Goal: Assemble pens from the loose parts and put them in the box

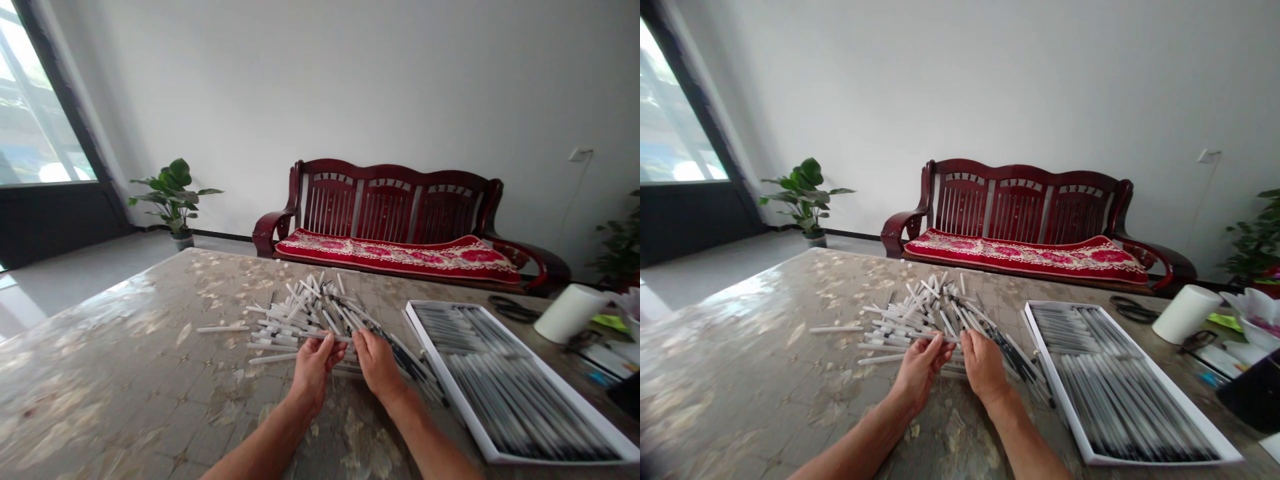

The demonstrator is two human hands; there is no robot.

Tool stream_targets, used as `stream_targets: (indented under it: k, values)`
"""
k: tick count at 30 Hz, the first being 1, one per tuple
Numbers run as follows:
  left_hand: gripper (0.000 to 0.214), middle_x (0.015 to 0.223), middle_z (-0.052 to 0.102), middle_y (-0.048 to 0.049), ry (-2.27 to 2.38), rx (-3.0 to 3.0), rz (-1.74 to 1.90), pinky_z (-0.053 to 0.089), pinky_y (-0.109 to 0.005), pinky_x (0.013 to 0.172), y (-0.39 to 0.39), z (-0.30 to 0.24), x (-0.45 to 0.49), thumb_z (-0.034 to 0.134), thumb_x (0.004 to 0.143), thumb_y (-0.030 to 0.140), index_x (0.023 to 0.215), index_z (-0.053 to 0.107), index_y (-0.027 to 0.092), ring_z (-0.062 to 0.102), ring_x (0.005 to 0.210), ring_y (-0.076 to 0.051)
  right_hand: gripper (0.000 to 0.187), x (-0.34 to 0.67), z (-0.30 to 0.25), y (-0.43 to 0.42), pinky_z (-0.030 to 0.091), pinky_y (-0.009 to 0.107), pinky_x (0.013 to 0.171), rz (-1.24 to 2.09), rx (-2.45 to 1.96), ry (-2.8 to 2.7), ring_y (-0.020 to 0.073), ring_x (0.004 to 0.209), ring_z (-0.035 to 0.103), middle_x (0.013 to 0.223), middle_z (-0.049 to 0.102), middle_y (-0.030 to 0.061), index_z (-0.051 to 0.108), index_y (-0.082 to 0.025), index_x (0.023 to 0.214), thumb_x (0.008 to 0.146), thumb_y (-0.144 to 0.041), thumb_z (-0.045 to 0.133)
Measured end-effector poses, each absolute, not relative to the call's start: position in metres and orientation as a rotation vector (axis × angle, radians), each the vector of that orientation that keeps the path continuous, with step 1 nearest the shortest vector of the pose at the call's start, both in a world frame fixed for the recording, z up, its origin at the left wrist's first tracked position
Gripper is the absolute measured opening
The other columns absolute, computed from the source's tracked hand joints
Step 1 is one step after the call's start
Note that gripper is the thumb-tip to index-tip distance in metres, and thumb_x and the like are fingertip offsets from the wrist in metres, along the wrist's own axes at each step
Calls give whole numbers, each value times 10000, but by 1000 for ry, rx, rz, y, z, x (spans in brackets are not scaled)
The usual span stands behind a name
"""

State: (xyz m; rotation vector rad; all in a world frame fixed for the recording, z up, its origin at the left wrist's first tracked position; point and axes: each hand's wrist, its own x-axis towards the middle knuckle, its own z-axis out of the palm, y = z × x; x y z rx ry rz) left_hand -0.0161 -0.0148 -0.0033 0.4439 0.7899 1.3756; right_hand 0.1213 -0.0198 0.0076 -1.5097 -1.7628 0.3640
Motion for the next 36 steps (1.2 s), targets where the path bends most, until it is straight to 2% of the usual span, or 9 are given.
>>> stream_targets:
  k: [2,6,11,16,21,25,27,31,36]
  values:
    - [378,660,687,-10,798,457,1384,549,-206,578,-15,-3,-16,885,536,309,756,629,138,679,623,-133,468,121,8,-20,357,274,569,443,-1523,-1746,173,570,559,585,582,18,526,-228,658,977,-458,272]
    - [396,664,690,-18,802,456,1389,552,-215,590,-14,-2,-17,887,524,333,748,626,137,681,630,-137,343,123,9,-21,380,260,624,408,-1427,-1797,179,695,594,735,646,26,568,-215,805,952,-456,373]
    - [413,670,695,-17,815,476,1374,549,-215,582,-15,-3,-16,892,507,342,755,631,141,681,633,-139,492,124,8,-21,350,271,557,463,-1529,-1754,169,542,547,552,568,10,516,-231,619,968,-486,282]
    - [423,653,690,-12,814,471,1379,549,-218,587,-16,-3,-16,894,496,355,745,628,140,677,621,-135,380,124,5,-20,361,264,599,398,-1446,-1771,175,647,574,666,614,15,552,-220,723,948,-464,368]
    - [392,659,694,-14,843,494,1367,541,-207,577,-15,-3,-16,880,534,339,759,627,143,678,624,-134,511,121,2,-18,359,272,533,606,-1490,-1609,165,501,525,497,521,-6,493,-236,589,960,-523,290]
    - [358,665,697,-24,862,472,1385,549,-219,600,-13,-4,-18,864,565,328,745,617,143,686,640,-142,343,118,5,-20,377,257,578,504,-1442,-1711,167,624,575,664,622,8,576,-224,745,924,-474,424]
    - [360,666,696,-25,854,485,1386,550,-227,600,-12,-5,-18,863,565,329,751,617,143,687,640,-147,324,117,6,-21,375,255,572,503,-1432,-1710,163,618,563,656,617,7,571,-219,731,908,-463,452]
    - [385,664,696,-18,855,515,1391,549,-241,597,-13,-6,-18,867,547,349,763,619,147,687,635,-155,482,114,2,-19,353,262,456,838,-1431,-1502,144,455,476,487,491,-17,499,-230,608,905,-587,368]
    - [407,667,702,-25,842,617,1400,538,-241,581,-16,-1,-17,860,546,374,785,620,150,689,627,-168,509,108,3,-19,285,252,365,1135,-1344,-1228,109,370,367,467,418,-40,478,-235,608,798,-705,442]
